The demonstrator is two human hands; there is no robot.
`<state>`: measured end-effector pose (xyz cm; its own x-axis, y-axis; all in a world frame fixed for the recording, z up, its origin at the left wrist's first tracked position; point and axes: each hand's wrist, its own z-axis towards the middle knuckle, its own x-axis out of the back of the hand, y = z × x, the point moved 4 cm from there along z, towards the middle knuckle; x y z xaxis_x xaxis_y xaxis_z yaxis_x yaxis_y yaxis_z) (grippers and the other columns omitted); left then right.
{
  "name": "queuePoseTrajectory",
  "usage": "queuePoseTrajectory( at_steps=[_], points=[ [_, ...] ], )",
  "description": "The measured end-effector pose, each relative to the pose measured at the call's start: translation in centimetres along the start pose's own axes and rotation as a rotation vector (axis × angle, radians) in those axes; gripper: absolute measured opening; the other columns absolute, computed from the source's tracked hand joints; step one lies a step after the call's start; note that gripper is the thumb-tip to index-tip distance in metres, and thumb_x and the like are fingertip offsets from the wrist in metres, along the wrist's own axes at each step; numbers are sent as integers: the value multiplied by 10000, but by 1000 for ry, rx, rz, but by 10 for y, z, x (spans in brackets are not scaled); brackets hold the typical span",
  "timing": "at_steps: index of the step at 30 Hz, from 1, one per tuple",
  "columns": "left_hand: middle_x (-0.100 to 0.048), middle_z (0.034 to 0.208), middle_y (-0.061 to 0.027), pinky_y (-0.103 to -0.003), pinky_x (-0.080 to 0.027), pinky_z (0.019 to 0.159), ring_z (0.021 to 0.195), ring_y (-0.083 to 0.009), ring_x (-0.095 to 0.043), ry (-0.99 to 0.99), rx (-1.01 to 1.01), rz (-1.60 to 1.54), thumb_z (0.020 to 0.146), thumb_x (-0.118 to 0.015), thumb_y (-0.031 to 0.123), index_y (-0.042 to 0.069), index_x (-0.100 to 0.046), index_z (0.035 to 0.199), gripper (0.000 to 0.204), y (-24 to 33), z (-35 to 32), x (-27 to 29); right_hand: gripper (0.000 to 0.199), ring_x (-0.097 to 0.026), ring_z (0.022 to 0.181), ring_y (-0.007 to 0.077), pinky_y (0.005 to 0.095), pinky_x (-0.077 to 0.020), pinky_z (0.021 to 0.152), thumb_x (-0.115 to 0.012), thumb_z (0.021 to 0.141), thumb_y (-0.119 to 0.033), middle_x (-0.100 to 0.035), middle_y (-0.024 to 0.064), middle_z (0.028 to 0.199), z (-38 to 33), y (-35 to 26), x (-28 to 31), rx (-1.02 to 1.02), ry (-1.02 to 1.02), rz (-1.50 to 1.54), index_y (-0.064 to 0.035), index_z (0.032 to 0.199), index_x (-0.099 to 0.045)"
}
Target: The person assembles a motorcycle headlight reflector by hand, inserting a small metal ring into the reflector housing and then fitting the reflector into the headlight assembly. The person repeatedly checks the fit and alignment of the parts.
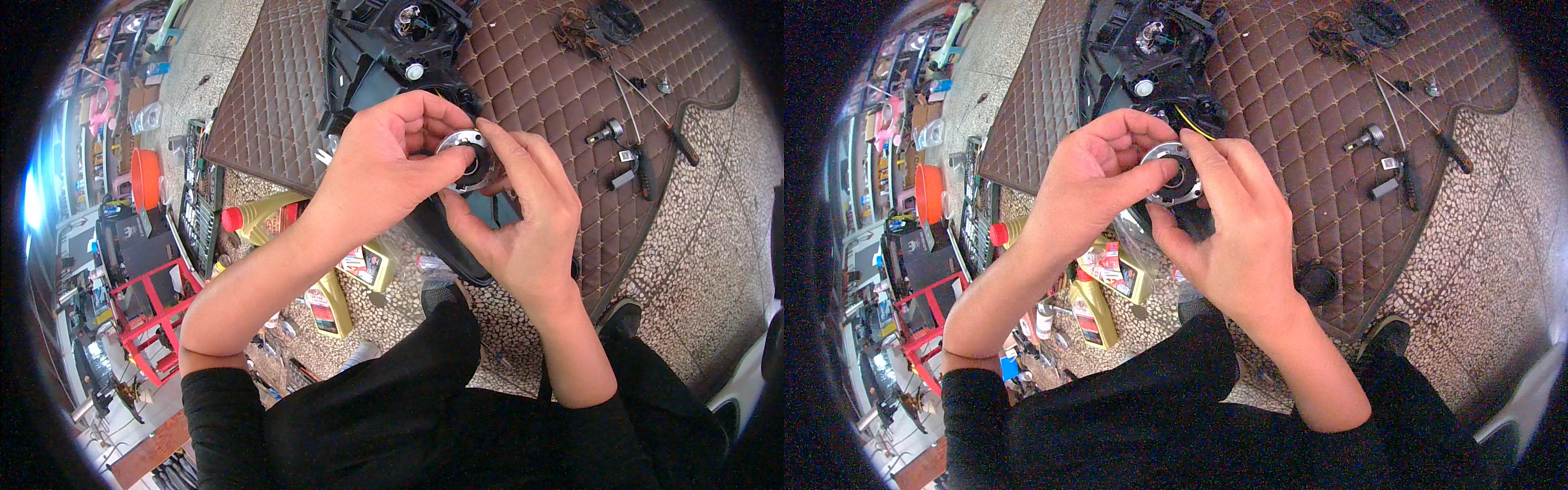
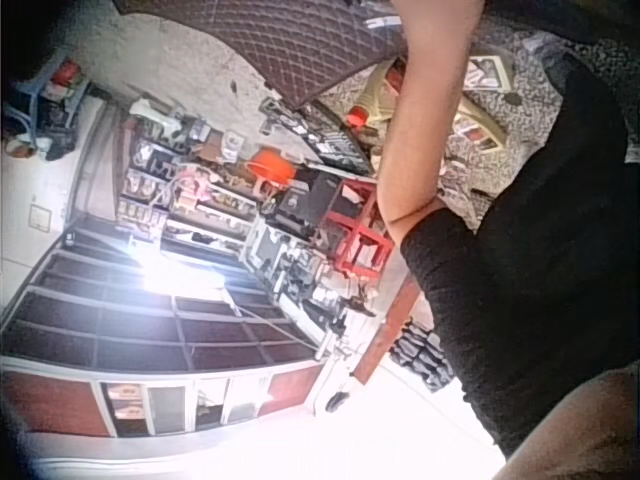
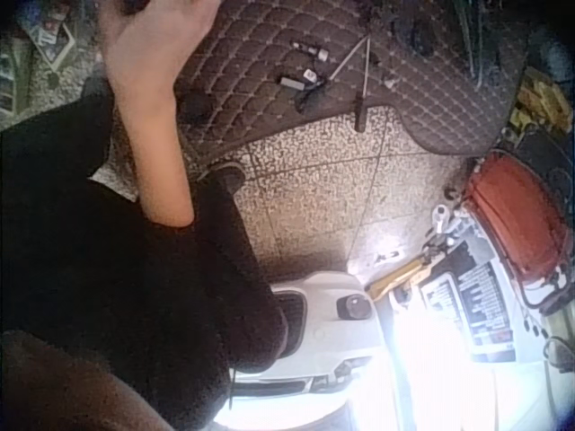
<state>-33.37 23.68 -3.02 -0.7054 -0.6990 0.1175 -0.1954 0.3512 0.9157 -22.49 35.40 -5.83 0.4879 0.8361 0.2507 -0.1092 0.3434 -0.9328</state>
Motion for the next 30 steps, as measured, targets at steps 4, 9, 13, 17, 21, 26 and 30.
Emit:
queuePoseTrajectory(
  at_steps=[4, 9, 13, 17, 21, 26, 30],
  points=[
    [-704, 1030, -45, -243, -547, 846, 936, -96, -662, 1, 15, 4, 896, -733, 22, -13, -652, 1143, 262, -1, 1, 1, 619, -699, 874, 273, 338, -599, 715, -855, 713, -69, -641, 161, 1124, 1, 2, 0, 33, 8, -10, 25, 1284, -638],
    [-705, 1029, -51, -247, -545, 853, 942, -102, -667, -14, 33, -21, 898, -736, 39, -14, -651, 1145, 267, -3, 3, 2, 622, -702, 879, 273, 338, -600, 712, -855, 712, -69, -640, 158, 1130, 1, 2, 0, 21, -3, 5, 24, 1287, -637],
    [-706, 1088, -65, -255, -536, 913, 991, -113, -670, -37, 55, 12, 905, -724, 10, -16, -635, 1181, 291, -4, 4, 4, 628, -686, 851, 231, 312, -590, 702, -859, 701, -52, -647, 140, 1120, 1, 3, -1, 23, 1, -3, 18, 1288, -648],
    [-707, 1125, -74, -266, -534, 947, 1018, -122, -674, -47, 76, 16, 908, -719, -5, -17, -626, 1198, 305, -5, 4, 5, 644, -651, 777, 140, 258, -565, 679, -864, 678, -14, -662, 108, 1096, 1, 4, -2, 34, 18, -9, 4, 1293, -672],
    [-708, 1096, -72, -263, -536, 915, 993, -119, -673, -52, 88, -9, 905, -727, 17, -20, -637, 1184, 296, -5, 6, 5, 648, -647, 762, 135, 258, -556, 667, -867, 676, -24, -663, 104, 1091, 1, 4, -2, 38, 9, -39, 2, 1294, -673],
    [-715, 1036, -67, -247, -539, 838, 940, -105, -670, -31, 93, -6, 892, -735, 40, -29, -657, 1163, 291, -3, 7, 3, 620, -639, 744, 140, 260, -551, 659, -873, 689, -49, -669, 103, 1072, 2, 2, -1, 33, 14, -71, 8, 1277, -681],
    [-703, 1114, -62, -258, -524, 923, 1008, -112, -667, -59, 123, 44, 908, -708, -2, -18, -619, 1195, 302, -2, 6, 3, 594, -639, 747, 147, 259, -551, 659, -883, 695, -67, -673, 104, 1068, 1, 0, 0, 25, 31, -124, 16, 1251, -693]
  ],
)
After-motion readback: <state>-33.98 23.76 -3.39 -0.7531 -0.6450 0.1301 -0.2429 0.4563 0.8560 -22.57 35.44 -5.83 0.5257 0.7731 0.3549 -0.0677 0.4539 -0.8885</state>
